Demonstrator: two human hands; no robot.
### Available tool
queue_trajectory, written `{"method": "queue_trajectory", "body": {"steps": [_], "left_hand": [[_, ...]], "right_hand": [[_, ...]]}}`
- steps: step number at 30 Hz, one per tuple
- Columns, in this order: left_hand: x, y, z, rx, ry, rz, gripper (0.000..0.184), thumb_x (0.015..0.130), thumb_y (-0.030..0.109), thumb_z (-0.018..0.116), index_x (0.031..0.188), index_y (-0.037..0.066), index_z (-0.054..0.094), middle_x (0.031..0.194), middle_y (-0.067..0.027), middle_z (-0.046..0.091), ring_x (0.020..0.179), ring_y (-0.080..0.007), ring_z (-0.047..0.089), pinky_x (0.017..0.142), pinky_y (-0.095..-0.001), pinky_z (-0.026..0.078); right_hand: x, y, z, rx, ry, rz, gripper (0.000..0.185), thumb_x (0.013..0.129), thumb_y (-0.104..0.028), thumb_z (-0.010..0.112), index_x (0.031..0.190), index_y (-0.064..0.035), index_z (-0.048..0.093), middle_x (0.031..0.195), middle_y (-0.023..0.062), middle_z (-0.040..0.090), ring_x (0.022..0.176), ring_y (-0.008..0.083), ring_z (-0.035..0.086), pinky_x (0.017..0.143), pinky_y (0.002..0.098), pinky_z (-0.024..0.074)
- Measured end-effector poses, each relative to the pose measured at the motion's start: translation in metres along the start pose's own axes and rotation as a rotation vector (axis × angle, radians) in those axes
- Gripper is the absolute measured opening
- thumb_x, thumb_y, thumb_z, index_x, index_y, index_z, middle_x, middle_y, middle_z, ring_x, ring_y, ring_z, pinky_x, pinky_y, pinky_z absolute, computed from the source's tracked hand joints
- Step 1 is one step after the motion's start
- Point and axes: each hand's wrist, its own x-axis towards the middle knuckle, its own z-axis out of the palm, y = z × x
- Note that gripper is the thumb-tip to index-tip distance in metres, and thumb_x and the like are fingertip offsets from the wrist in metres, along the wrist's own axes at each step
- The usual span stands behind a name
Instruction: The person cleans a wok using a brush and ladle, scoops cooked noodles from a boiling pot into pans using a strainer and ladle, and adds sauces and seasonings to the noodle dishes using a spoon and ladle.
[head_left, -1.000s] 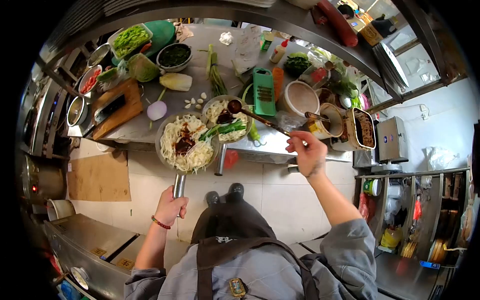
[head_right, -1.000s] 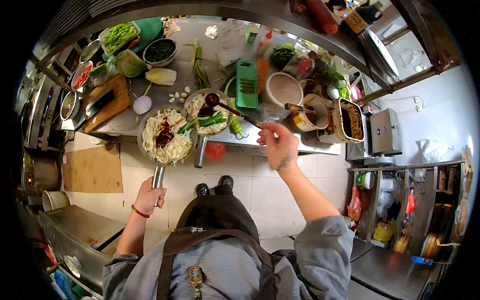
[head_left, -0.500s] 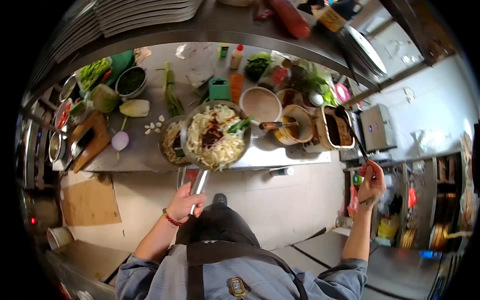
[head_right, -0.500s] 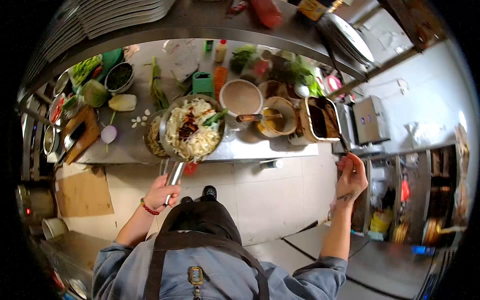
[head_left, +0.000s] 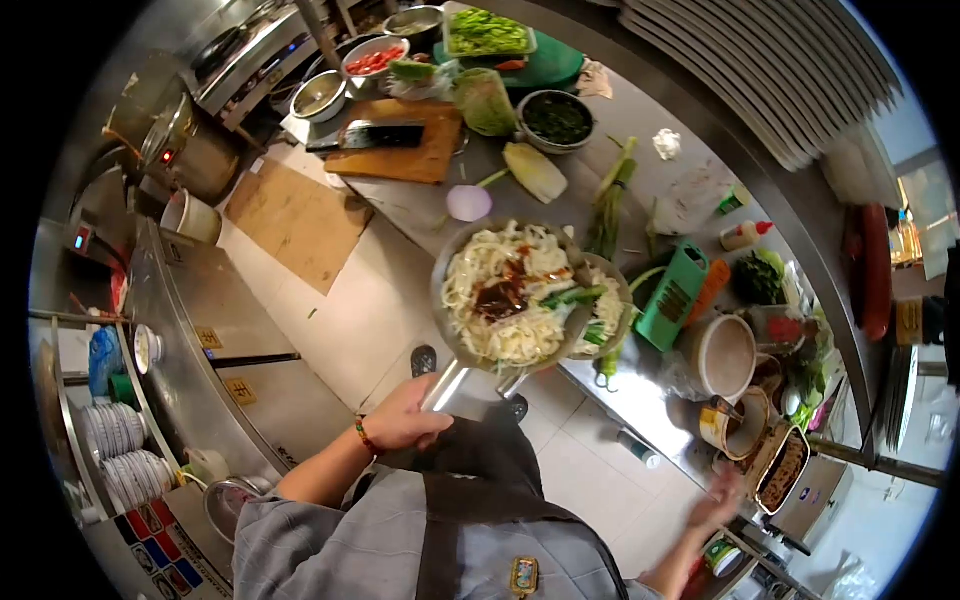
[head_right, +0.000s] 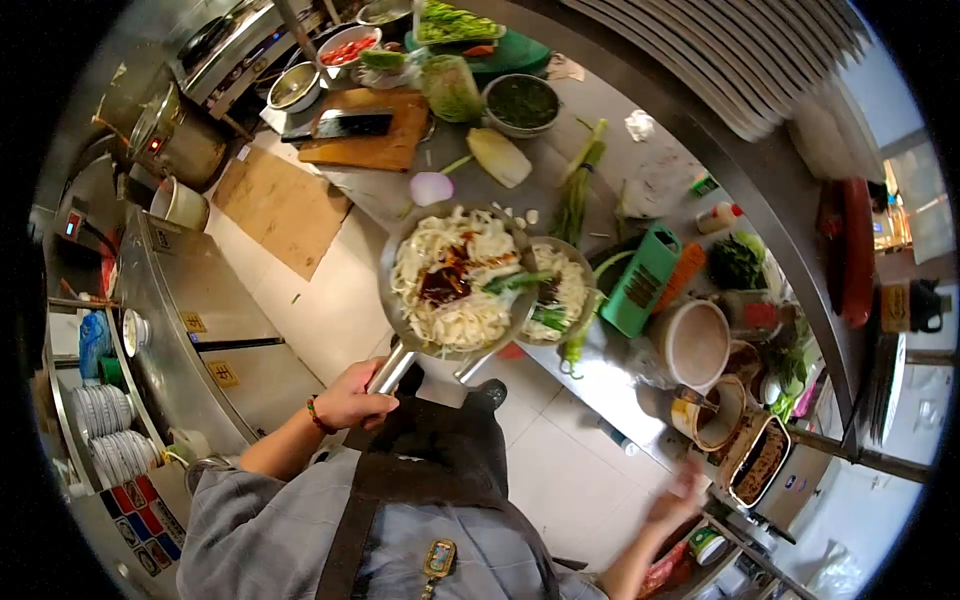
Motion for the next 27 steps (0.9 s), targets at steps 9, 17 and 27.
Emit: {"method": "queue_trajectory", "body": {"steps": [9, 17, 27], "left_hand": [[0.059, -0.056, 0.013, -0.12, 0.249, 0.065, 0.029, 0.077, 0.003, 0.057, 0.104, 0.002, 0.044, 0.063, -0.0015, 0.046, 0.044, -0.0101, 0.046, 0.04, -0.0239, 0.04], [0.139, -0.135, -0.02, -0.135, 0.465, 0.192, 0.026, 0.077, 0.0, 0.055, 0.099, 0.002, 0.041, 0.059, -0.0031, 0.047, 0.039, -0.0115, 0.046, 0.037, -0.0241, 0.038], [0.202, -0.175, -0.013, -0.266, 0.616, 0.487, 0.017, 0.076, -0.001, 0.054, 0.085, 0.004, 0.041, 0.057, -0.0038, 0.045, 0.036, -0.0113, 0.041, 0.034, -0.025, 0.036]], "right_hand": [[0.049, 0.239, 0.142, 0.071, 0.021, 0.815, 0.019, 0.079, -0.009, 0.064, 0.088, -0.0082, 0.048, 0.066, 0.0051, 0.051, 0.05, 0.0143, 0.049, 0.046, 0.0309, 0.0426], [0.119, 0.245, 0.055, -0.176, -0.156, 0.615, 0.018, 0.078, -0.004, 0.06, 0.082, -0.0076, 0.044, 0.055, 0.0012, 0.042, 0.037, 0.0092, 0.037, 0.033, 0.0246, 0.0311], [0.156, 0.32, 0.158, -0.111, -0.785, 0.702, 0.02, 0.079, -0.007, 0.059, 0.094, -0.0049, 0.045, 0.059, 0.0021, 0.043, 0.04, 0.0092, 0.041, 0.036, 0.0243, 0.0334]]}}
